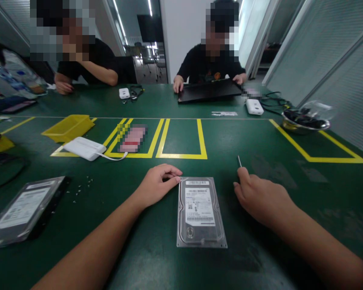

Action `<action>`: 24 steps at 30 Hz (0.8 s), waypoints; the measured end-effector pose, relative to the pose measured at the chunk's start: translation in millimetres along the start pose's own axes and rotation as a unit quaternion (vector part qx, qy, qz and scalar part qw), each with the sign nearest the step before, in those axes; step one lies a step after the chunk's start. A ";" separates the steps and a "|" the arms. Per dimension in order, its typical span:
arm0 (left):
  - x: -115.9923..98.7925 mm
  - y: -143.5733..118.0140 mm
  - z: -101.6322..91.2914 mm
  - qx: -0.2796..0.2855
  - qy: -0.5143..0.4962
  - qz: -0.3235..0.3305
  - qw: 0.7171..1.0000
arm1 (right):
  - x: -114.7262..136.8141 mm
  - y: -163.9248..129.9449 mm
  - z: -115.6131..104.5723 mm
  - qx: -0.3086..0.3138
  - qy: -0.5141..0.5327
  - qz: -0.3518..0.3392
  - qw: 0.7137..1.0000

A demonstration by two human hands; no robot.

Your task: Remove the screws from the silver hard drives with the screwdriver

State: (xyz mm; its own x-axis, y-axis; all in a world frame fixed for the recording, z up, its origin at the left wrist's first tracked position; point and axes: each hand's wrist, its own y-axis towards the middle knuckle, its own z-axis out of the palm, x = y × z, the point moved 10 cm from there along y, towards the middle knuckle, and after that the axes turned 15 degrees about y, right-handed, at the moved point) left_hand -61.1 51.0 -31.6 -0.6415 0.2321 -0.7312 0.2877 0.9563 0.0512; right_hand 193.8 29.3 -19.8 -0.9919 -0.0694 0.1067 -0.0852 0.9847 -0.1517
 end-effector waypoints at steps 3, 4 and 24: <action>-1.9 0.6 -0.1 0.000 0.006 0.006 1.000 | 5.5 -4.0 3.2 0.011 -0.011 -0.009 1.000; -2.4 0.7 0.2 0.002 0.007 0.009 1.000 | 5.7 -4.3 3.7 0.013 -0.011 -0.009 1.000; -9.7 1.5 0.0 0.009 0.032 0.031 0.999 | 5.0 -4.4 -3.1 -0.004 -0.043 0.001 0.999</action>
State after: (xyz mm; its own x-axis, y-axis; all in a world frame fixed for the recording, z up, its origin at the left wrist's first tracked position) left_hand -54.4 50.3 -24.5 -0.6658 0.3026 -0.6820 0.3403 0.9366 0.0833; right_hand 189.5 25.1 -15.5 -0.9965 -0.0813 0.0214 -0.0836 0.9859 -0.1447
